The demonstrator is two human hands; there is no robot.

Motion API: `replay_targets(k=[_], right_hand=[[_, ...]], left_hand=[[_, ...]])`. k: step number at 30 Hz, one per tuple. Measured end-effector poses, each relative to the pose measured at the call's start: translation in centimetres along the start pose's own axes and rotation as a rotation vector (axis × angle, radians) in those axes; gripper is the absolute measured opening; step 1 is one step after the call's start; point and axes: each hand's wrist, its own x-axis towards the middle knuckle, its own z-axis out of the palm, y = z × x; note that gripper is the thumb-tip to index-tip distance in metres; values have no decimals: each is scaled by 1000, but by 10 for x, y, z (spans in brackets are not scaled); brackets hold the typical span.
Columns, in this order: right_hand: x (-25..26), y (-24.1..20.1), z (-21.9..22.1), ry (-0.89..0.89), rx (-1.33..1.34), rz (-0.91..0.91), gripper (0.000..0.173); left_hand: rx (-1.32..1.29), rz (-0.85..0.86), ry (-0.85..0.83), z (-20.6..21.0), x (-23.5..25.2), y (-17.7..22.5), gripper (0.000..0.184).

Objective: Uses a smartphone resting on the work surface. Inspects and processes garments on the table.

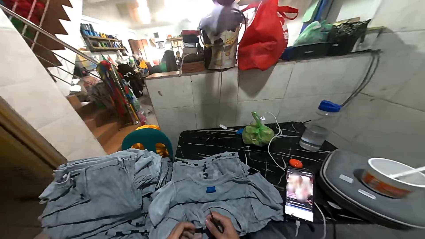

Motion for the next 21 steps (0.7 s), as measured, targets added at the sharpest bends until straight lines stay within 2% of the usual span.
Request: replay_targets(k=[3, 7, 11, 13, 15, 16, 21], right_hand=[[-2, 1, 2, -4, -2, -8, 16], [-5, -3, 6, 29, 28, 36, 15], [-5, -1, 4, -5, 34, 49, 17], [-5, 0, 5, -27, 17, 44, 18], [-6, 2, 6, -34, -15, 31, 19], [-6, 3, 7, -33, -31, 24, 19], [-8, 4, 8, -4, -93, 23, 20]], left_hand=[[136, 94, 55, 4, 9, 8, 42], [335, 289, 57, 13, 11, 1, 31], [262, 180, 54, 10, 16, -6, 49], [194, 138, 0, 3, 18, -11, 38], [154, 183, -4, -2, 19, -15, 17], [147, 207, -6, -5, 18, -15, 12], [254, 187, -8, -17, 8, -4, 13]])
